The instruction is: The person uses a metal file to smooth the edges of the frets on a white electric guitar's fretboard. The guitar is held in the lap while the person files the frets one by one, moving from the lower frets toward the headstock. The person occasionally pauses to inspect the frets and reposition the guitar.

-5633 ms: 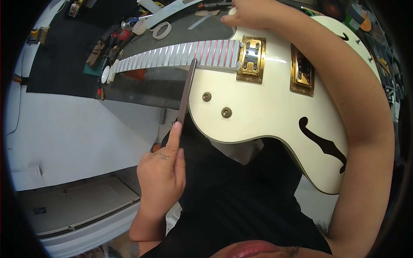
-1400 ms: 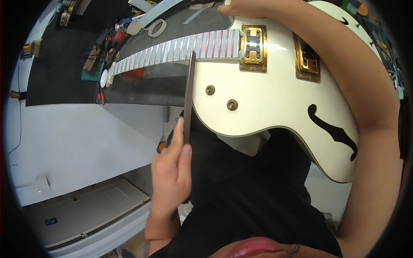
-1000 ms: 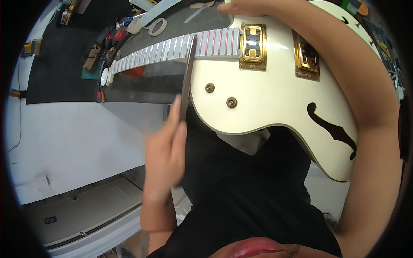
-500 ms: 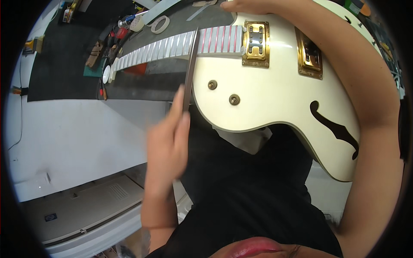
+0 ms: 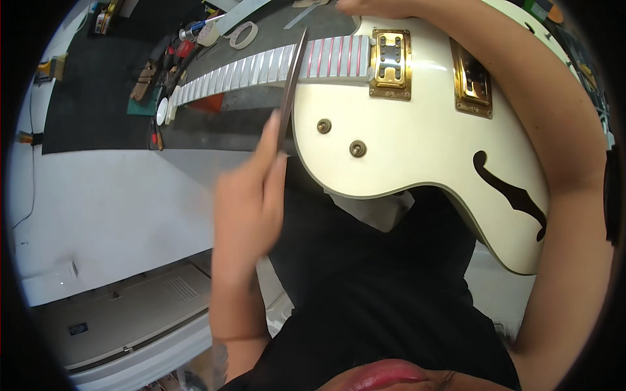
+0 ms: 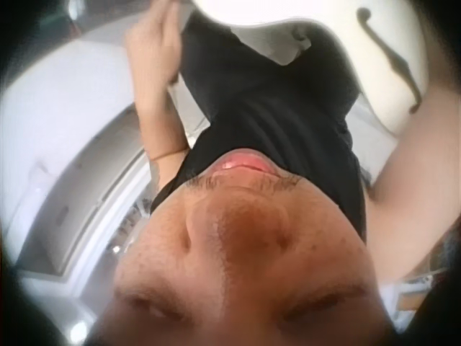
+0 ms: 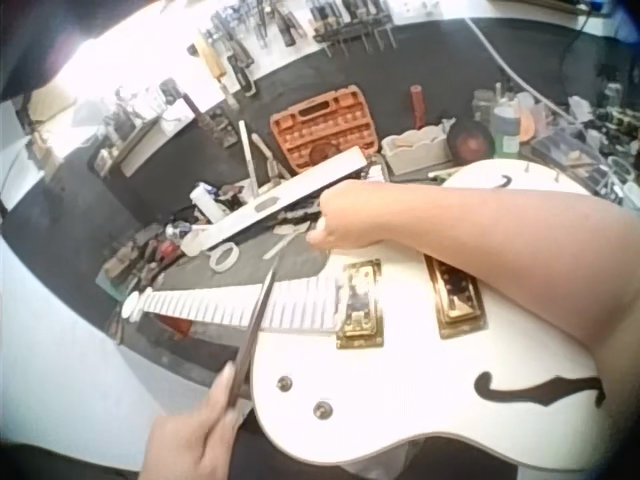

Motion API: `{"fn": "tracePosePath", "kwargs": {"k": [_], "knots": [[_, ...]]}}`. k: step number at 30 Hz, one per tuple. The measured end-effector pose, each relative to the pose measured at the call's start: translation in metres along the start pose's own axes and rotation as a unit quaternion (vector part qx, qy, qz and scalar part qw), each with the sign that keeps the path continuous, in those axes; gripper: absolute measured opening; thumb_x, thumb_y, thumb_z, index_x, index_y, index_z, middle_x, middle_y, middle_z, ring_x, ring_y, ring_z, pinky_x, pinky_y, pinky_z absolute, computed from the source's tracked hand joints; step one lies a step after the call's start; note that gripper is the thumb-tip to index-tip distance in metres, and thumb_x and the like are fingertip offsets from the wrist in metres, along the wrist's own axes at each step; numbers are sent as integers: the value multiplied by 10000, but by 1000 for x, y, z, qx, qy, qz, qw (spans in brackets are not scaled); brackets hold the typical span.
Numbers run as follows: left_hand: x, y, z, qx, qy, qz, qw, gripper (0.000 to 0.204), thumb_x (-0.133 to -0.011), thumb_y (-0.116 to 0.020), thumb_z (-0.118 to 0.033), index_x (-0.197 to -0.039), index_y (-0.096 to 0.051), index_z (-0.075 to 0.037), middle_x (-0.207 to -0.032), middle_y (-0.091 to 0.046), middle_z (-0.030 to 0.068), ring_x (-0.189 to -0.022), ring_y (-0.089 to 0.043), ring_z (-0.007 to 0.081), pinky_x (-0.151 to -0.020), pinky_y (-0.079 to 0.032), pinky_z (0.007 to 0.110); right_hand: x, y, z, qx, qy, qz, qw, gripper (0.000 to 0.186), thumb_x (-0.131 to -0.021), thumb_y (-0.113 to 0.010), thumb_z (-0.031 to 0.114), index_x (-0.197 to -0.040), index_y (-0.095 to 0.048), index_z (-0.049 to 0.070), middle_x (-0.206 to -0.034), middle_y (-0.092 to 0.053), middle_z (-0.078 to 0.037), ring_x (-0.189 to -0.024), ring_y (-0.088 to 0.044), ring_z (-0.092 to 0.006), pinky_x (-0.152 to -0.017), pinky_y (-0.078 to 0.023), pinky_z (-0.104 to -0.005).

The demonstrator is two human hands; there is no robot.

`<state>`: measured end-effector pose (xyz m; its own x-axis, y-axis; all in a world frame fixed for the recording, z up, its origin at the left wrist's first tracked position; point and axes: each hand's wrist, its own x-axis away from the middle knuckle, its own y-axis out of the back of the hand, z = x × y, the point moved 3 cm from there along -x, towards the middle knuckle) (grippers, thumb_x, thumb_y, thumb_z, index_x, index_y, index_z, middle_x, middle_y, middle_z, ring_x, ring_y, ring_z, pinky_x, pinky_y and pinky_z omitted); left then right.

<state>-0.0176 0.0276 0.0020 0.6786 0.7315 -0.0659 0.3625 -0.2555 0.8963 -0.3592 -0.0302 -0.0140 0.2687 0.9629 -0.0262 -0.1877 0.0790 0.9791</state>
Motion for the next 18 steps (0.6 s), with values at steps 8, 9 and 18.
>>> {"fn": "tracePosePath", "kwargs": {"k": [8, 9, 18], "knots": [[-28, 5, -17, -84, -53, -28, 995, 501, -1047, -636, -88, -1547, -626, -82, -914, -711, 289, -815, -714, 491, -741, -561, 502, -4, -4, 2, -4, 16, -14, 1000, 629, -950, -646, 487, -1082, -795, -110, -1134, -758, -363, -1091, -741, -491, -978, -586, -517], [-42, 9, -16, -85, -30, -28, 996, 493, -1051, -636, -98, -1543, -627, -81, -910, -706, 288, -811, -711, 490, -734, -557, 502, -7, -3, 13, -13, 24, -14, 1000, 630, -951, -646, 488, -1080, -795, -110, -1131, -757, -364, -1089, -741, -491, -979, -585, -517], [65, -5, 1, -75, 27, -17, 997, 527, -1045, -645, -68, -1570, -616, -101, -848, -689, 280, -749, -689, 488, -690, -535, 508, -5, -9, 8, -17, 25, -20, 999, 644, -959, -642, 503, -1044, -795, -116, -1090, -757, -370, -1055, -741, -506, -966, -587, -527]]}}
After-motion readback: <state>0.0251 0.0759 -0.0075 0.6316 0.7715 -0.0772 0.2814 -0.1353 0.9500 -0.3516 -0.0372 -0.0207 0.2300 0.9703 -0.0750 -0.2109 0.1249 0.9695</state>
